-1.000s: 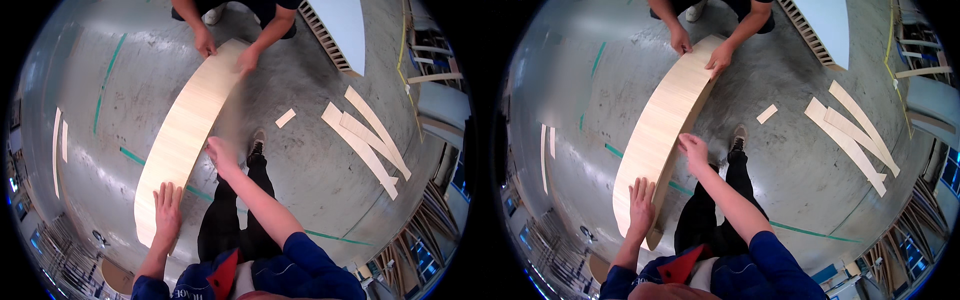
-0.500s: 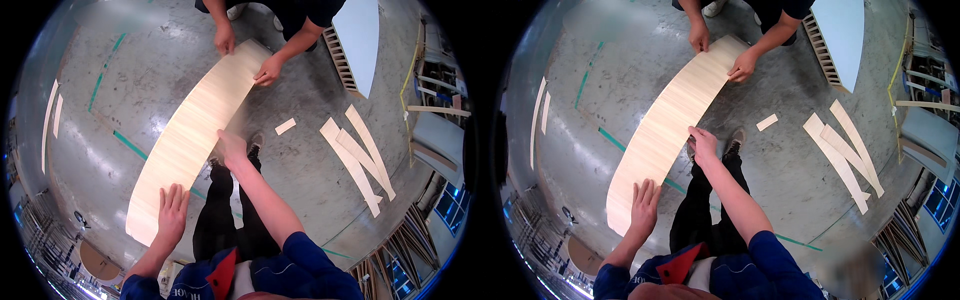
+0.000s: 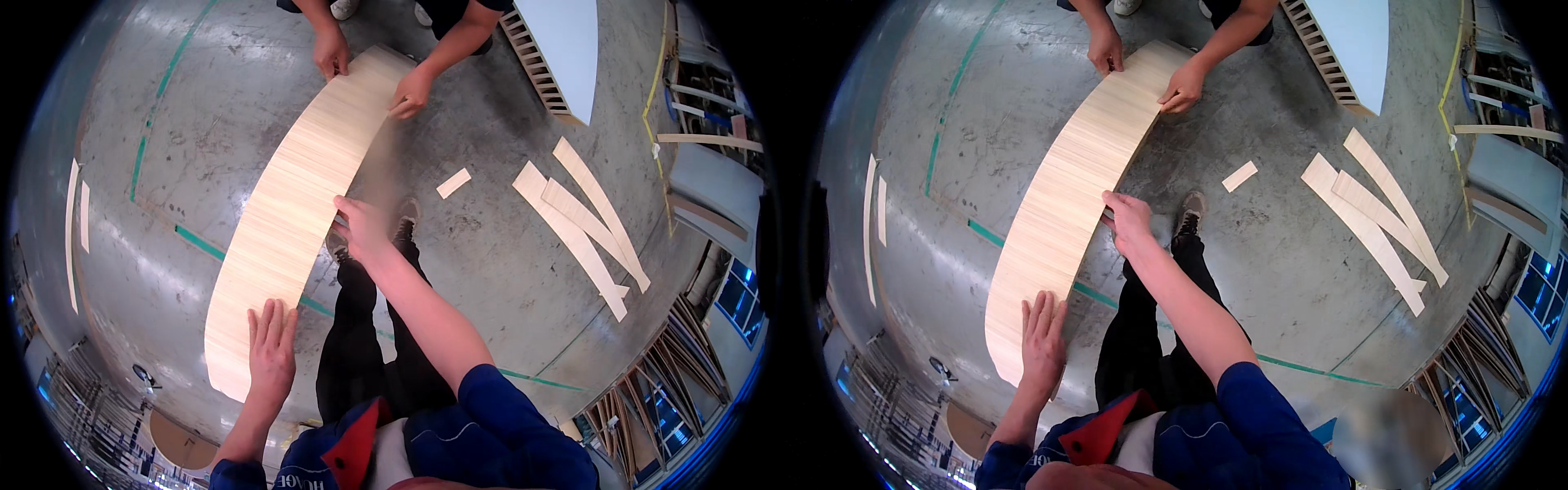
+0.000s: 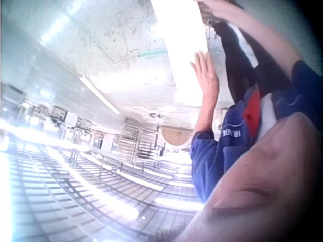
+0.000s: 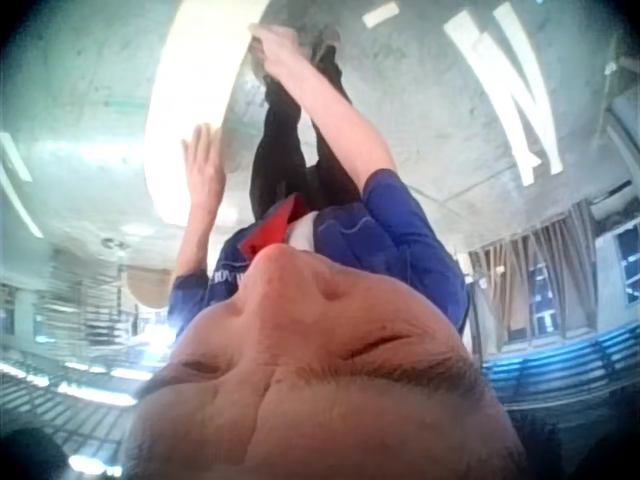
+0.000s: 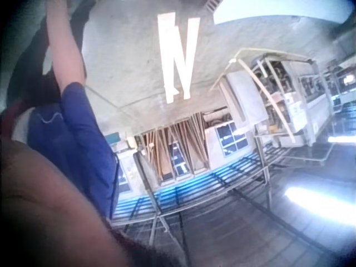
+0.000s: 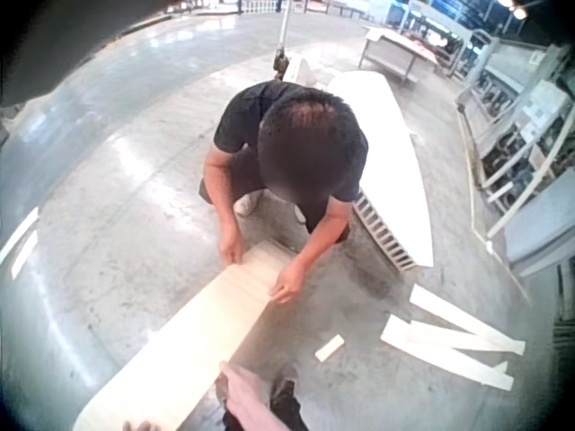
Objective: The person assembles a curved wooden structure by aligning and fastening multiple thin wooden strips together. They use a nail gun to secure the pieces and occasionally adjust the alignment with their hands. A coworker assists by holding parts of the structure.
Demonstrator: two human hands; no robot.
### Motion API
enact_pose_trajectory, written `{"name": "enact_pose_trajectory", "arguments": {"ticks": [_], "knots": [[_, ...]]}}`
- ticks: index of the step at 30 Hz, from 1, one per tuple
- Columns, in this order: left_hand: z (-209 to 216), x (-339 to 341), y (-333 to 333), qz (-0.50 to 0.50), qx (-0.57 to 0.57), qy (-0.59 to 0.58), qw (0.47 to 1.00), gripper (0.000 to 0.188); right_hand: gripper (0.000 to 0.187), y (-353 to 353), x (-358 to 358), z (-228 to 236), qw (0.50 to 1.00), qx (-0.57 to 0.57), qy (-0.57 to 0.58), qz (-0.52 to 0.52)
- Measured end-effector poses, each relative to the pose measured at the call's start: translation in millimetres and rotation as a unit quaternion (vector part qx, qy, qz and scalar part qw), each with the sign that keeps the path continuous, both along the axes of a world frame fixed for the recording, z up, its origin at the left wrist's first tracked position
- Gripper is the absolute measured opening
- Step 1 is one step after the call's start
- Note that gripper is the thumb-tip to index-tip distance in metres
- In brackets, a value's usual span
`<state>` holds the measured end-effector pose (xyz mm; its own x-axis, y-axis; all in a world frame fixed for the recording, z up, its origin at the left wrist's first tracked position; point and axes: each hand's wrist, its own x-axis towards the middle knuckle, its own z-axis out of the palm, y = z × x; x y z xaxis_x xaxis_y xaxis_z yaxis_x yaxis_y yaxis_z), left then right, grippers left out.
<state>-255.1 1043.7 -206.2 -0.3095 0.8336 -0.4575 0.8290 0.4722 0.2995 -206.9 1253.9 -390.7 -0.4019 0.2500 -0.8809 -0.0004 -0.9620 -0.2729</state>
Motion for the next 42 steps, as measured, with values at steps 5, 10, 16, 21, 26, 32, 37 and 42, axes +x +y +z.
{"name": "enact_pose_trajectory", "arguments": {"ticks": [5, 10, 16, 21, 26, 32, 37, 42], "knots": [[0, 6, 5, 0.001, 0.02, -0.013, 1.0, 0.042, 0.02, 3, 7, 6, 0.998, 0.053, -0.022, 0.008], [11, 8, 7, 0.036, 0.059, -0.019, 0.997, 0.039, 0.02, 12, 11, 10, 1.0, 0.006, 0.003, -0.025], [17, 8, 3, 0.039, 0.1, -0.006, 0.994, 0.039, 0.014, 23, 22, 3, 1.0, -0.03, 0.005, 0.006], [16, 5, -5, 0.025, 0.117, -0.007, 0.993, 0.038, 0.021, 28, 15, 12, 0.992, -0.036, -0.037, 0.111], [16, 6, -12, 0.023, 0.137, -0.001, 0.99, 0.036, 0.03, 21, 0, 34, 0.98, -0.018, 0.01, 0.2], [11, 5, -9, 0.05, 0.176, -0.015, 0.983, 0.033, 0.036, 30, 9, 32, 0.987, 0.005, 0.109, 0.12], [-1, 25, -3, 0.099, 0.226, -0.006, 0.969, 0.035, 0.038, 51, 23, 35, 0.986, -0.02, 0.124, 0.11], [-14, 43, 2, 0.152, 0.262, 0.019, 0.953, 0.037, 0.037, 62, 30, 35, 0.982, -0.037, 0.14, 0.12]]}}
